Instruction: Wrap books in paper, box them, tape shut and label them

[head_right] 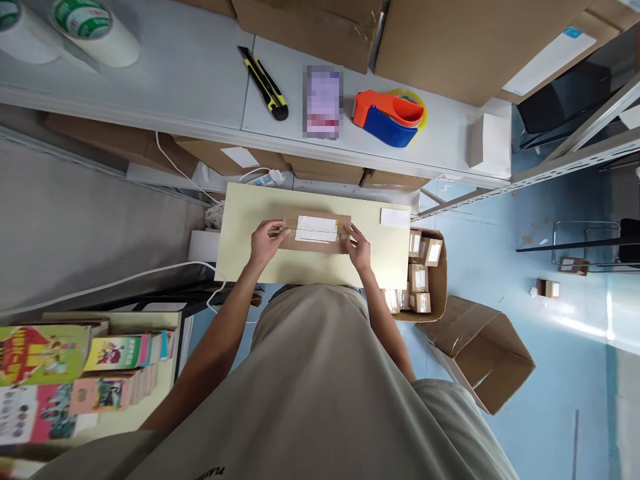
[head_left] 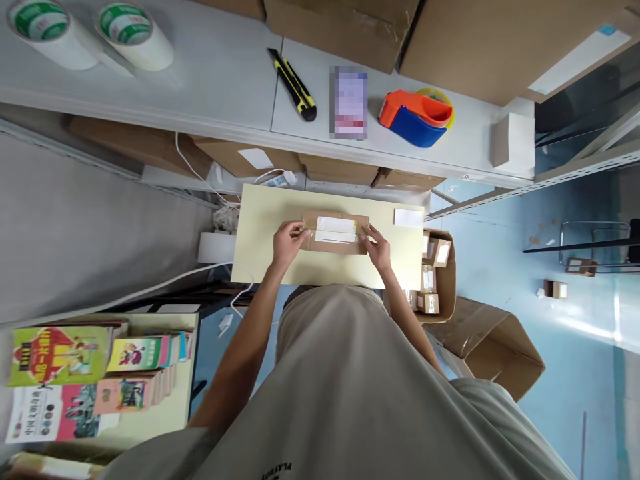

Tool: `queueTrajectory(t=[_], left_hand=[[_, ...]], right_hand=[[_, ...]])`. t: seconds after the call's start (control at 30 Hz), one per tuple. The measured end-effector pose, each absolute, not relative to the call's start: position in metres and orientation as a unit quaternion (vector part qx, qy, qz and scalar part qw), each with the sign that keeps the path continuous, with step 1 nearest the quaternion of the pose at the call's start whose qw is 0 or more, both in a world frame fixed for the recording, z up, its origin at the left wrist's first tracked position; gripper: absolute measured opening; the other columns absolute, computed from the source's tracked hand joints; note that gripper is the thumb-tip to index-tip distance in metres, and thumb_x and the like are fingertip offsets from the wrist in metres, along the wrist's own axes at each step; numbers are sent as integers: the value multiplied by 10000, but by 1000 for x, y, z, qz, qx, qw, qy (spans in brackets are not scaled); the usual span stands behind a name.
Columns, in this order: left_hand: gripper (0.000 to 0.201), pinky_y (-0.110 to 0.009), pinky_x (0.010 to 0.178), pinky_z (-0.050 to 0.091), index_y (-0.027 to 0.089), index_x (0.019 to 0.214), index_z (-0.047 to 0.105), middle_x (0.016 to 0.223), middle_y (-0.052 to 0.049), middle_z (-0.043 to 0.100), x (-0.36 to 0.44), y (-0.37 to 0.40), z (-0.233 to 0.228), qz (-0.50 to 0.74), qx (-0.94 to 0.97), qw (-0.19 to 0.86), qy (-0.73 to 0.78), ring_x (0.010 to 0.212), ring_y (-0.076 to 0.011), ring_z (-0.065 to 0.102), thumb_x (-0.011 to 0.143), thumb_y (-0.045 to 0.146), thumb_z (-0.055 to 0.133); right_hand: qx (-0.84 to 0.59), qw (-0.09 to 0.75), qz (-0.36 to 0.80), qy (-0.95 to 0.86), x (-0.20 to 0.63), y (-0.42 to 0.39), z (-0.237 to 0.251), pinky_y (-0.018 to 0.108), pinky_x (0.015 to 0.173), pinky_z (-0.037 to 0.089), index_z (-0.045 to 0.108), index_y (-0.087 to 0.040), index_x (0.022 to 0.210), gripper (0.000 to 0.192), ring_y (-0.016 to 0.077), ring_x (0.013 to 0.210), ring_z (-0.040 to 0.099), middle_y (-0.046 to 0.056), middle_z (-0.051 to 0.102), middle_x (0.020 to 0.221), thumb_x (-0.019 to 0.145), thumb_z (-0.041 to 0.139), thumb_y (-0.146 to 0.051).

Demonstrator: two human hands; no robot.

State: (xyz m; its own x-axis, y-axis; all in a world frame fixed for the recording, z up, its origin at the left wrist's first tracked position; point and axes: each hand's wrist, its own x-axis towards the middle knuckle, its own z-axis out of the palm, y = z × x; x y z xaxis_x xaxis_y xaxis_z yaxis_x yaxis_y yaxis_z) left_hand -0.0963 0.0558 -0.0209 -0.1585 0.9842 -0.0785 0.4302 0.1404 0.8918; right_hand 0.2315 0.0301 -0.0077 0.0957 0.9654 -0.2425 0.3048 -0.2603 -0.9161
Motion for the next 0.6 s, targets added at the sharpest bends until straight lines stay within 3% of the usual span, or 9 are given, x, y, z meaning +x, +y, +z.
queueTrajectory(t=[0.2, 0.6], left_hand=[[195, -357, 904, 699, 211, 1040, 807, 1146, -76, 794, -80, 45, -24, 382, 502, 357, 689, 919, -208, 802, 880, 283, 893], [77, -350, 904, 672, 217, 891, 822, 1032, -44, 769, -69, 50, -27, 390, 444, 373, 716, 822, -180, 754, 835, 264, 844]], right_hand=[[-681, 379, 438, -447, 235, 30, -16, 460, 1278, 590, 900, -188, 1306, 459, 346, 1579, 673, 149, 718, 1633, 1048, 764, -543], [-681, 419, 463, -384, 237, 37, -23, 469, 1242, 623, 912, -148, 1228, 349, 350, 1514, 727, 165, 733, 1581, 991, 803, -380]])
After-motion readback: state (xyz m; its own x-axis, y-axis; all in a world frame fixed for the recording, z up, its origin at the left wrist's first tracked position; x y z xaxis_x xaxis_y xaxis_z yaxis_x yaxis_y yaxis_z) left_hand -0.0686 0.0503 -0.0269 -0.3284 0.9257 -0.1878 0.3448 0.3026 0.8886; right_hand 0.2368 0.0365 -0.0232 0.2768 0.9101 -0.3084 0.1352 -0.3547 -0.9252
